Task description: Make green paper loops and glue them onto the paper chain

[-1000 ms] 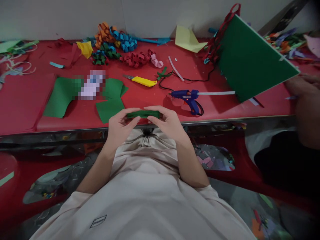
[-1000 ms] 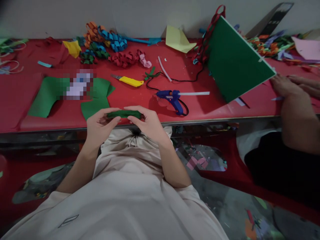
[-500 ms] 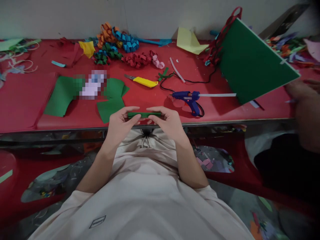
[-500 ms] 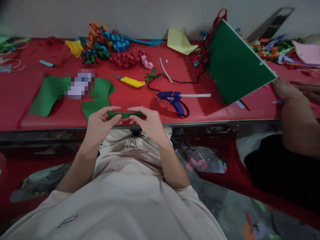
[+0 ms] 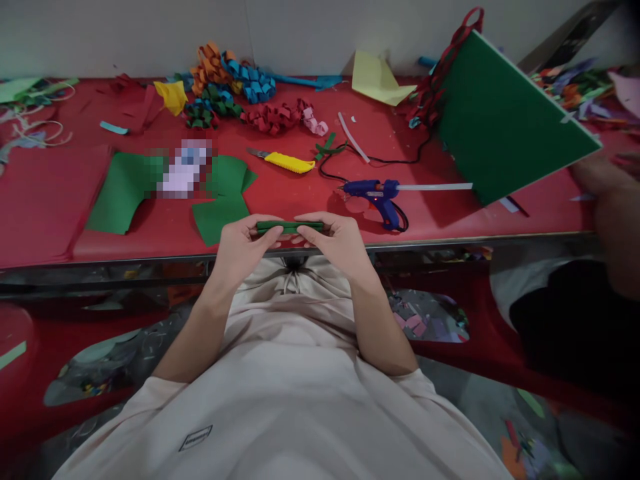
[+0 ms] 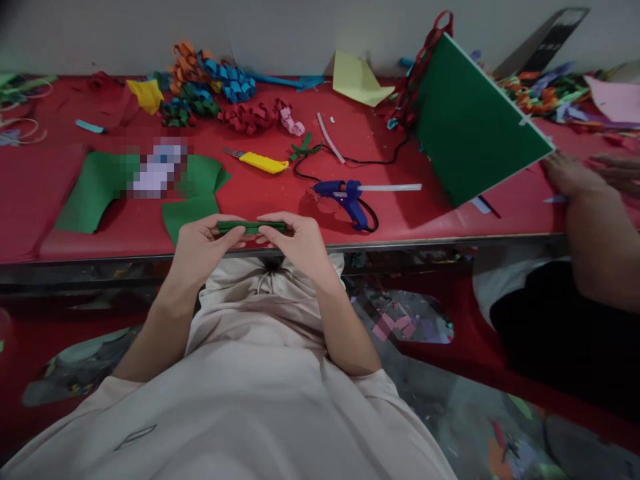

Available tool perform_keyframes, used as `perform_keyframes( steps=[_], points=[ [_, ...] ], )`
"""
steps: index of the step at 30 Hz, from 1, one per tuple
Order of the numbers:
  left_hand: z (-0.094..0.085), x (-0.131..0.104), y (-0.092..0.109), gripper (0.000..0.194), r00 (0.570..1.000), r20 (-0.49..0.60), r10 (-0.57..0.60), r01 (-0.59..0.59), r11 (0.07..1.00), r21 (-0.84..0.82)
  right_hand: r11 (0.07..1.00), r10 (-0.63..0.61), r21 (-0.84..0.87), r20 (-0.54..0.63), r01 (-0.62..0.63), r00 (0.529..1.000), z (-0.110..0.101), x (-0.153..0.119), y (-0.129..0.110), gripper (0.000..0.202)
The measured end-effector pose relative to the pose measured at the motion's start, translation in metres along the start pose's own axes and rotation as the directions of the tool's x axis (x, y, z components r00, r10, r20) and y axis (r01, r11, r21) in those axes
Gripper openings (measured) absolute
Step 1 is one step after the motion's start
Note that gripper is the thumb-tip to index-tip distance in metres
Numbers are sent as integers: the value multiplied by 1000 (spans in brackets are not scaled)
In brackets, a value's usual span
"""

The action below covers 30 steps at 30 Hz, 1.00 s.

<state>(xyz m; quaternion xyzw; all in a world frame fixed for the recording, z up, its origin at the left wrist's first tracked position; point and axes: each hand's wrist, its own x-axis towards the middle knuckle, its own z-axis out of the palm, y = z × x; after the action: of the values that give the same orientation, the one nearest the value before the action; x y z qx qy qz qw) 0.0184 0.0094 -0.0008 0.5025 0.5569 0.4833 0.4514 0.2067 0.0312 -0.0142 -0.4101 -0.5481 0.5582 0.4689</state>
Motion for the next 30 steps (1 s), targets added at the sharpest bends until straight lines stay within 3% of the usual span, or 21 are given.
perform_keyframes(
  steps=[8,12,17,20,24,30],
  points=[
    [-1,-2,-3,39,999,31,22,-21,999,-35,991,116,72,-1,-116,993,1,3,-1,26],
    [-1,-1,-7,38,998,46,38,-36,999,-34,992,105,60,56,-109,993,-1,0,-2,33],
    [0,0,-1,27,986,-25,162,-153,962,228,999,48,16,53,-49,997,-1,-1,-5,33],
    [0,0,2,22,973,-60,223,-198,939,283,998,47,48,75,-51,996,0,-1,-8,27],
    [2,1,0,24,971,-91,222,-196,952,234,998,39,41,86,-43,995,0,1,-9,26],
    [3,2,-9,41,993,-71,89,-94,994,-60,999,32,22,74,-33,997,-2,4,-5,29]
  ],
)
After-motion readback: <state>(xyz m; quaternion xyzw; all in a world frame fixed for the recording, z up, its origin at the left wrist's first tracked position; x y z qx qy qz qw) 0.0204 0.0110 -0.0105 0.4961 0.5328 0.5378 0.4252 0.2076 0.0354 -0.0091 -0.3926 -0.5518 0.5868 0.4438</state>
